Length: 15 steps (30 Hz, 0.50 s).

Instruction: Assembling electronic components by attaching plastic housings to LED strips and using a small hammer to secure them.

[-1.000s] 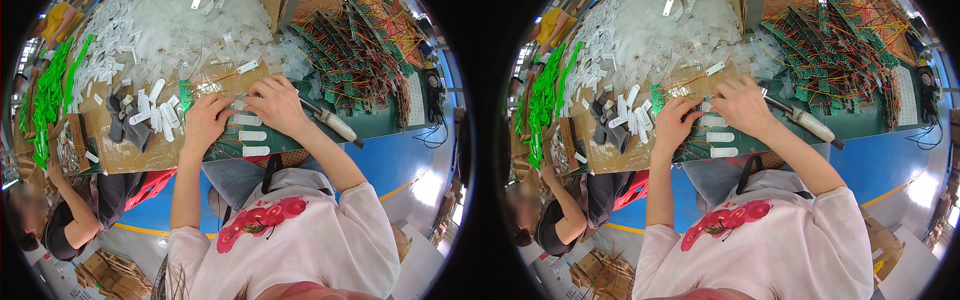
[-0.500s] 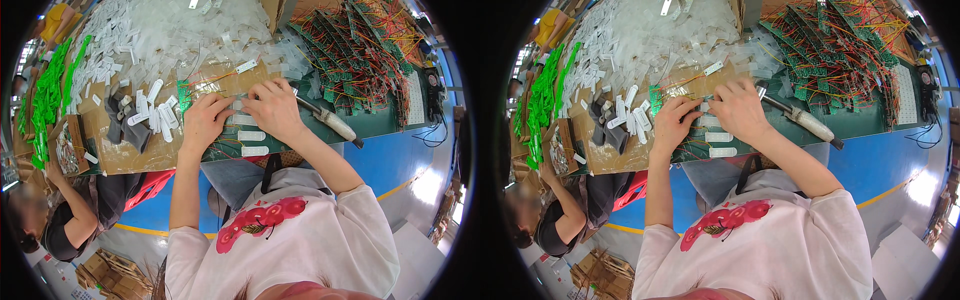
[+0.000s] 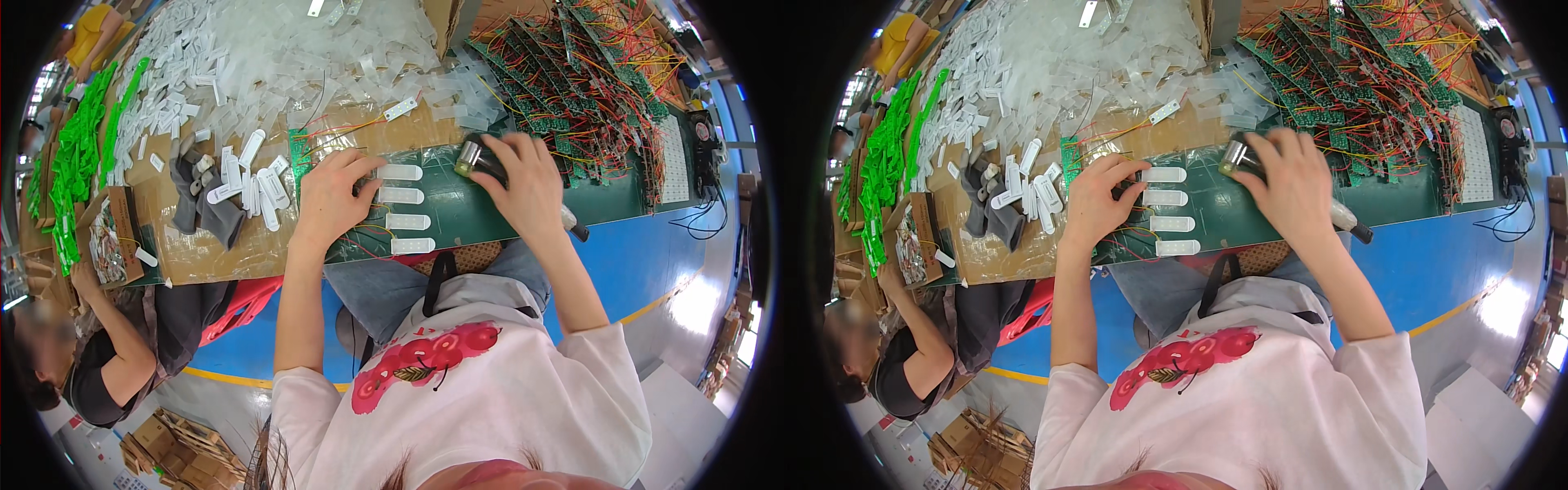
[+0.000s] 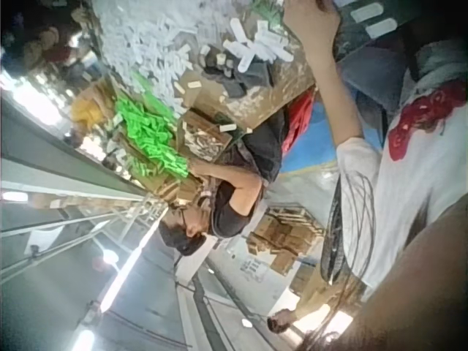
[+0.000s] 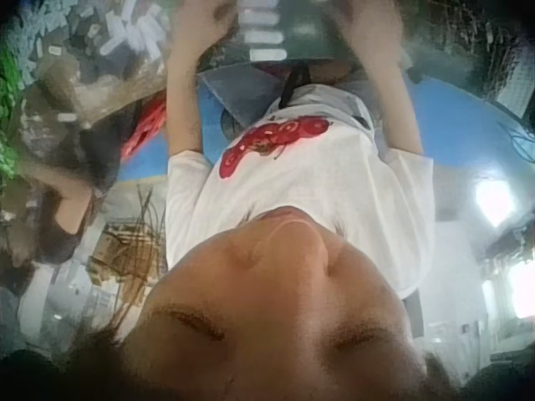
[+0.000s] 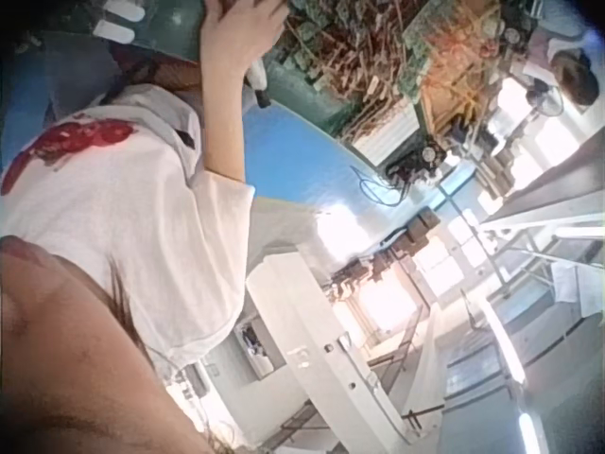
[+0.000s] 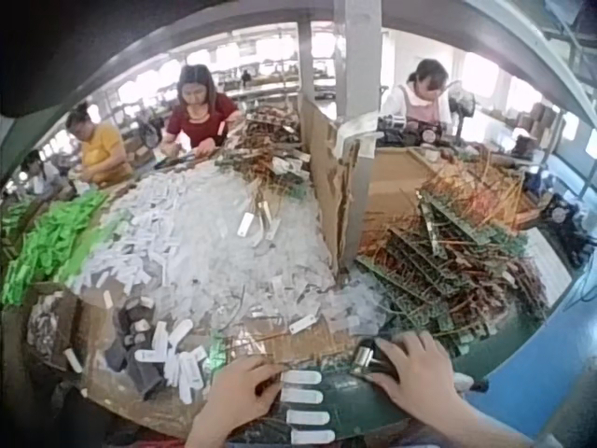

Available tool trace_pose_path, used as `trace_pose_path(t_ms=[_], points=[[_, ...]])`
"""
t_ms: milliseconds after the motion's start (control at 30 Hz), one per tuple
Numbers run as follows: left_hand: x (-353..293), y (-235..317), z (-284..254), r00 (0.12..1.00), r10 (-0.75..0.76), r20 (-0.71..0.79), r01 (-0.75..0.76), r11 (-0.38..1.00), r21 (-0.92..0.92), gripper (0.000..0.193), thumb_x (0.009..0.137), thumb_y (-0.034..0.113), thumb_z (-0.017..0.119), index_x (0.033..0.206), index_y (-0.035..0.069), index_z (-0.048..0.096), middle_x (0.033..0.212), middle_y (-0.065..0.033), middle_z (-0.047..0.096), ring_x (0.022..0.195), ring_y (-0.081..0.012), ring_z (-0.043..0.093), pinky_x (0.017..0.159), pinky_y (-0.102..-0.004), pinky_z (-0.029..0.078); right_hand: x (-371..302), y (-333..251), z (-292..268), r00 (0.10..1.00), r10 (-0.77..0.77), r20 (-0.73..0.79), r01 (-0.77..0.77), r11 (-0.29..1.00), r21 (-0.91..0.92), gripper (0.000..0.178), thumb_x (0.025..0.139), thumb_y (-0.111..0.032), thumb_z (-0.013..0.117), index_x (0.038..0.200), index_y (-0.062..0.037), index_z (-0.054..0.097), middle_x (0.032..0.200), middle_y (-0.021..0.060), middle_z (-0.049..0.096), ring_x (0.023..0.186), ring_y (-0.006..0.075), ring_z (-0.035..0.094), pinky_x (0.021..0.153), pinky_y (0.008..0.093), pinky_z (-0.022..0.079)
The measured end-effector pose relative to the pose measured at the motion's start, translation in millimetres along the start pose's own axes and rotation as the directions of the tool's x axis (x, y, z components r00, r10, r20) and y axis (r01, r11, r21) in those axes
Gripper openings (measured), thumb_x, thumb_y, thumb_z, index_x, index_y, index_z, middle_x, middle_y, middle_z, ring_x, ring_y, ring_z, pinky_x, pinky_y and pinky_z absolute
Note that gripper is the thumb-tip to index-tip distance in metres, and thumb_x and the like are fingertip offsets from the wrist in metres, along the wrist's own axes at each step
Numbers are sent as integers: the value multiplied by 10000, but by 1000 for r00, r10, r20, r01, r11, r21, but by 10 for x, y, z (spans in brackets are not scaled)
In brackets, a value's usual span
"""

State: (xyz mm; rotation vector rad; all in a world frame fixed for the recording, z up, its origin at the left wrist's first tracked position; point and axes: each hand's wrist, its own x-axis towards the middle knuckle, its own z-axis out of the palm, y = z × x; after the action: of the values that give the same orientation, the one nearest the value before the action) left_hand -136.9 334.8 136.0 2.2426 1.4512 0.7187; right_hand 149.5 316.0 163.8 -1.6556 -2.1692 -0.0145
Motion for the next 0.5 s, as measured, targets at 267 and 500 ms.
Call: trace_pose_path(t_ms=[267,500], points=[[21,5,19,998,65,-19,-65,998,-5,277,788,86,773,1061,121,745,883,-40,665,742,-211,658,665,-324,537,-126,137,-11,978,-208,-11,205,968,-142,501,856,-120,712,1347,-127,614,926,62,621,896,260,613,774,393,492],[41,17,42,1000,25,1,-25,1000,13,237,789,176,765,1026,161,748,928,-25,677,902,-238,675,768,-370,550,21,-278,-18,979,-193,64,159,923,352,435,937,-56,616,1369,-94,583,863,124,581,706,328,621,598,422,487]])
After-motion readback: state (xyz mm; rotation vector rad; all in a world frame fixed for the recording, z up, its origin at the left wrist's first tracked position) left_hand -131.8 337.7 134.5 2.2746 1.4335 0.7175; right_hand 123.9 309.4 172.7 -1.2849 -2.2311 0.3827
